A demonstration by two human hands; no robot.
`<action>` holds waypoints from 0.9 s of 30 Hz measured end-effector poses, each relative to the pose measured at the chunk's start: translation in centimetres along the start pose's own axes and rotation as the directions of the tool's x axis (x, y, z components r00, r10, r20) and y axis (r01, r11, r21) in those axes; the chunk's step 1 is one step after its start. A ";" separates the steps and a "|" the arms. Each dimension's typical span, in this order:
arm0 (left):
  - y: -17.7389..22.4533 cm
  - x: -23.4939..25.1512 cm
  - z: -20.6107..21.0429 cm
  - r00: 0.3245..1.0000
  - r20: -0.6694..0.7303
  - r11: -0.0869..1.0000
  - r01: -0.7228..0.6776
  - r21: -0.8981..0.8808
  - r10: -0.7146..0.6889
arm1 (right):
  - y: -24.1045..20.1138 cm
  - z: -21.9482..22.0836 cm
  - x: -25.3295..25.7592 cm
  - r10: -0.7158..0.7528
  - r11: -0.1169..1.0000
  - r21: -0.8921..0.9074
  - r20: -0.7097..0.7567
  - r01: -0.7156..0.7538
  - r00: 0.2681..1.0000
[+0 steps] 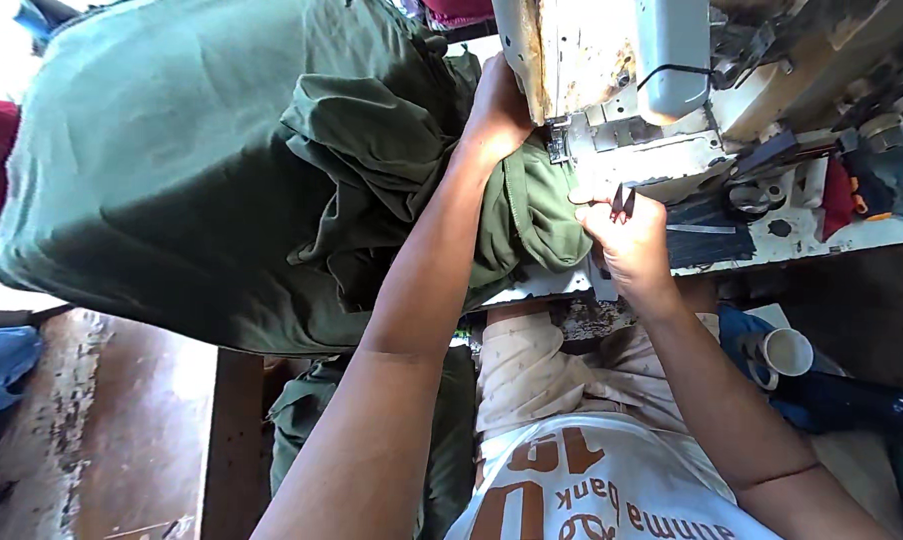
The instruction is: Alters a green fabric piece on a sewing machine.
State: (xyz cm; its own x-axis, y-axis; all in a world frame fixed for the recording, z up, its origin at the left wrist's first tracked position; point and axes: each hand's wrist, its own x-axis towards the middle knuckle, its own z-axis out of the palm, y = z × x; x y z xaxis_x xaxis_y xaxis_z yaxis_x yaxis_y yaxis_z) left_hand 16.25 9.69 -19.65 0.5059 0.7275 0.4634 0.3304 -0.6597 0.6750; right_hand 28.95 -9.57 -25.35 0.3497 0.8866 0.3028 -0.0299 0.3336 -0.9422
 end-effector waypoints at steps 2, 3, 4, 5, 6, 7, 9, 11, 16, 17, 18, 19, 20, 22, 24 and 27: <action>0.1 0.2 -0.2 1.000 0.006 0.999 -0.020 -0.040 0.021 | 0.2 0.1 0.4 -0.009 1.000 -0.010 0.005 0.009 1.000; 0.2 0.3 -0.2 0.999 0.008 0.997 -0.036 -0.068 0.037 | 0.2 0.2 0.5 -0.012 1.000 -0.011 0.005 0.012 1.000; 0.3 0.4 -0.3 0.998 0.014 0.995 -0.064 -0.078 0.066 | 0.2 0.3 0.5 -0.013 1.000 -0.009 0.006 0.013 1.000; 0.3 0.4 -0.5 0.995 0.027 0.994 -0.089 -0.070 0.091 | 0.2 0.3 0.5 -0.011 1.000 -0.003 0.002 0.011 1.000; 0.2 0.5 -0.6 0.994 0.044 0.994 -0.102 -0.051 0.104 | 0.2 0.4 0.5 -0.013 1.000 0.000 0.003 0.013 1.000; 0.1 0.7 -0.6 0.993 0.063 0.994 -0.102 -0.026 0.103 | 0.2 0.4 0.5 -0.020 1.000 0.004 0.004 0.020 1.000; -0.4 1.2 -0.5 0.991 0.104 0.997 -0.080 0.009 0.079 | 0.3 0.5 0.6 -0.033 0.999 -0.009 0.003 0.033 0.999; -0.8 1.4 -0.4 0.989 0.125 0.996 -0.083 0.031 0.079 | 0.3 0.4 0.6 -0.040 0.999 -0.012 0.011 0.040 0.999; -0.3 1.2 -0.5 0.987 0.113 0.991 -0.123 0.045 0.117 | 0.3 0.4 0.6 -0.047 0.998 -0.039 0.010 0.048 0.999; -0.2 1.0 -0.5 0.986 0.118 0.990 -0.124 0.069 0.115 | 0.3 0.4 0.6 -0.050 0.998 -0.042 0.016 0.050 0.999; -0.3 0.8 -0.6 0.986 0.134 0.989 -0.110 0.098 0.096 | 0.3 0.3 0.6 -0.055 0.997 -0.044 0.023 0.056 0.998; -0.4 0.6 -0.7 0.987 0.147 0.989 -0.083 0.124 0.065 | 0.3 0.3 0.6 -0.064 0.997 -0.045 0.032 0.065 0.997; -0.4 0.3 -0.8 0.989 0.141 0.986 -0.055 0.154 0.033 | 0.3 0.2 0.5 -0.072 0.996 -0.047 0.045 0.074 0.996; 0.0 -1.3 -1.0 0.999 0.034 0.971 0.017 0.240 -0.026 | 0.2 -0.1 0.4 -0.098 0.994 -0.049 0.086 0.102 0.991; 0.9 -4.3 -1.1 0.984 -0.177 0.954 0.041 0.298 0.013 | 0.1 -0.4 0.3 -0.126 0.990 -0.042 0.122 0.132 0.985; 3.9 -11.2 -1.4 0.982 -0.101 0.945 -0.121 0.305 0.159 | -0.4 -0.9 0.4 -0.114 0.989 -0.078 0.146 0.126 0.983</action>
State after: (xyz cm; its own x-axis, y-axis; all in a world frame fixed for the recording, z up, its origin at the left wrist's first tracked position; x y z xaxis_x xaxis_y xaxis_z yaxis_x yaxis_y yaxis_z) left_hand 10.78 -0.76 -21.45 0.4689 0.6289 0.6201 0.4935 -0.7688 0.4066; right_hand 29.95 -9.66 -24.99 0.2105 0.8800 0.4257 0.0879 0.4167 -0.9048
